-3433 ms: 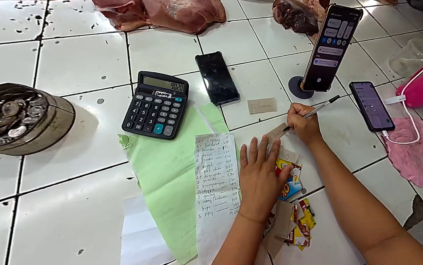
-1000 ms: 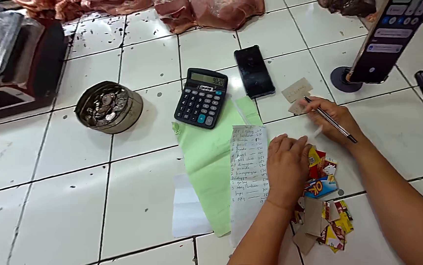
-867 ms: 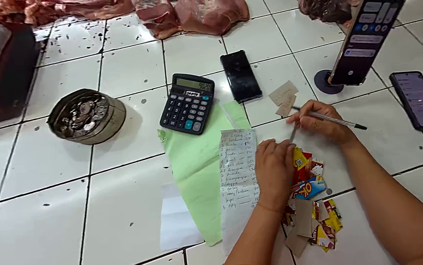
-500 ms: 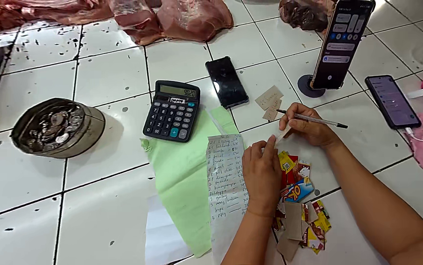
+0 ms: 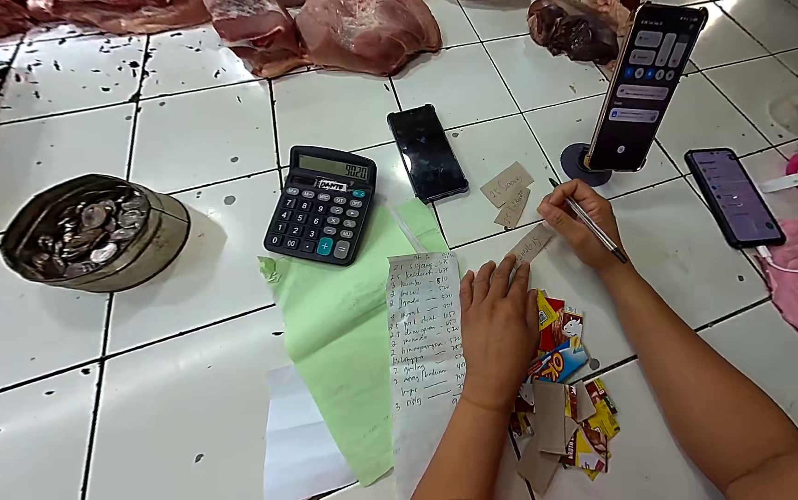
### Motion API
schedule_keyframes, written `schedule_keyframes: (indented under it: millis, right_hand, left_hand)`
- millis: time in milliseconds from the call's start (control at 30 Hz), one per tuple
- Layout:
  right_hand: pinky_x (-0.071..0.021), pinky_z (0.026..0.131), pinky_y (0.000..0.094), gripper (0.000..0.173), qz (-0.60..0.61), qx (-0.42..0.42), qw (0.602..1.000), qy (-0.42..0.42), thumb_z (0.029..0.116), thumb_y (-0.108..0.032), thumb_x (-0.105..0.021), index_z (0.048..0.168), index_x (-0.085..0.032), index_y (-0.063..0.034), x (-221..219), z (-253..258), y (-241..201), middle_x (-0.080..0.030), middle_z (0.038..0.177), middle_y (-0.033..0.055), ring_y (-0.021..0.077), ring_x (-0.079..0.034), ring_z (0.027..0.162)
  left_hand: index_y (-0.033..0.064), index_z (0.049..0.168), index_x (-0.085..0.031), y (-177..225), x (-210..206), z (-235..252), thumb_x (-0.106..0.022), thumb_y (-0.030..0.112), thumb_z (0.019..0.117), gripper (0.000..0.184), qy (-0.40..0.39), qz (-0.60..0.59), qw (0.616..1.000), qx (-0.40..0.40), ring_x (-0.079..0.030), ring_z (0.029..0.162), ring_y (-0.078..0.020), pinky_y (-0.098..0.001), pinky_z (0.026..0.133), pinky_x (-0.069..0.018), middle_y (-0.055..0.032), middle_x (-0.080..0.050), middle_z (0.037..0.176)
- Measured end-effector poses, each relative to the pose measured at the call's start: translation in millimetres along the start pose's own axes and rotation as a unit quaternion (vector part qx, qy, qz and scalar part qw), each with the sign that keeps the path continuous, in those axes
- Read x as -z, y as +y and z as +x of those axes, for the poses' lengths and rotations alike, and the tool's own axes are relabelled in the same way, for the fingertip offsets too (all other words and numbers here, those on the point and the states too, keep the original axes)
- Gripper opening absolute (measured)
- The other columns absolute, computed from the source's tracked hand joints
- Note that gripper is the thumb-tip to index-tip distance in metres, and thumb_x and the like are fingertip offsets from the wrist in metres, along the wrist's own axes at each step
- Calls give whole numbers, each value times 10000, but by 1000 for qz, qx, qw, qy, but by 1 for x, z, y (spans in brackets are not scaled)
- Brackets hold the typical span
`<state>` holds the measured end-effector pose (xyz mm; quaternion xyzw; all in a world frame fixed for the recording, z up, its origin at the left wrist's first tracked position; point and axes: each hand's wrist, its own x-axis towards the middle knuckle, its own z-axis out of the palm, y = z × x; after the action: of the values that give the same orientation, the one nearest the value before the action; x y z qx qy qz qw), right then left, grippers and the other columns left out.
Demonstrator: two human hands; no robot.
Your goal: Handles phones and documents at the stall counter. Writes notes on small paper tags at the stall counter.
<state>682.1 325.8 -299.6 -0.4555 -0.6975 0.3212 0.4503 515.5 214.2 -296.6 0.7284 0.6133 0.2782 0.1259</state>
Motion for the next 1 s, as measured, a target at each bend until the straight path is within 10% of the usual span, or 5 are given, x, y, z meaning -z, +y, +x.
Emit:
schedule_keyframes:
  millis: [300, 567, 700, 800, 1000]
  right_hand:
    - [-399, 506, 209, 140, -137, -48, 989, -25, 947, -208, -717, 949, -636, -95, -4, 2, -11, -573, 696, -32, 31, -489, 551]
    - [-553, 561, 170, 136, 106, -34, 984, -137, 883, -37, -716, 894, -593, -95, -3, -2, -9, -658, 688, -43, 17, -635, 584]
    - [-608, 612, 205, 138, 117, -39, 985, -124, 909, -23, -675, 920, -561, -101, -4, -3, -11, -692, 751, -26, 42, -689, 633]
    - [-614, 616, 215, 126, 119, -39, 984, -123, 918, -28, -673, 925, -566, -96, -5, -4, -10, -701, 759, -7, 59, -701, 645]
    - [-560, 559, 191, 89, 39, -24, 990, -135, 934, -101, -669, 925, -581, -106, -6, -5, -11, -716, 751, 3, 57, -679, 620]
  left_hand:
    - [189, 1270, -746, 0, 0, 0, -543, 297, 1013, 344, 0, 5, 1000, 5, -589, 1314, -356, -582, 1145, -368, -134, -638, 1403]
    - [135, 1353, -681, -1, 0, 0, -580, 280, 996, 399, 18, -29, 999, 4, -614, 1281, -341, -591, 1126, -378, -86, -667, 1374]
    - [63, 1261, -698, -5, 3, 0, -659, 421, 935, 486, 43, -143, 989, 22, -626, 1167, -356, -560, 1044, -446, -165, -678, 1211]
    - [126, 1225, -733, -10, 11, 0, -752, 559, 811, 600, -69, -130, 989, -20, -570, 1271, -361, -624, 1156, -306, -149, -643, 1303]
    - [150, 1052, -777, -11, 9, 2, -825, 366, 806, 331, -58, -146, 987, -26, -654, 1056, -274, -599, 1109, -359, -80, -697, 1063]
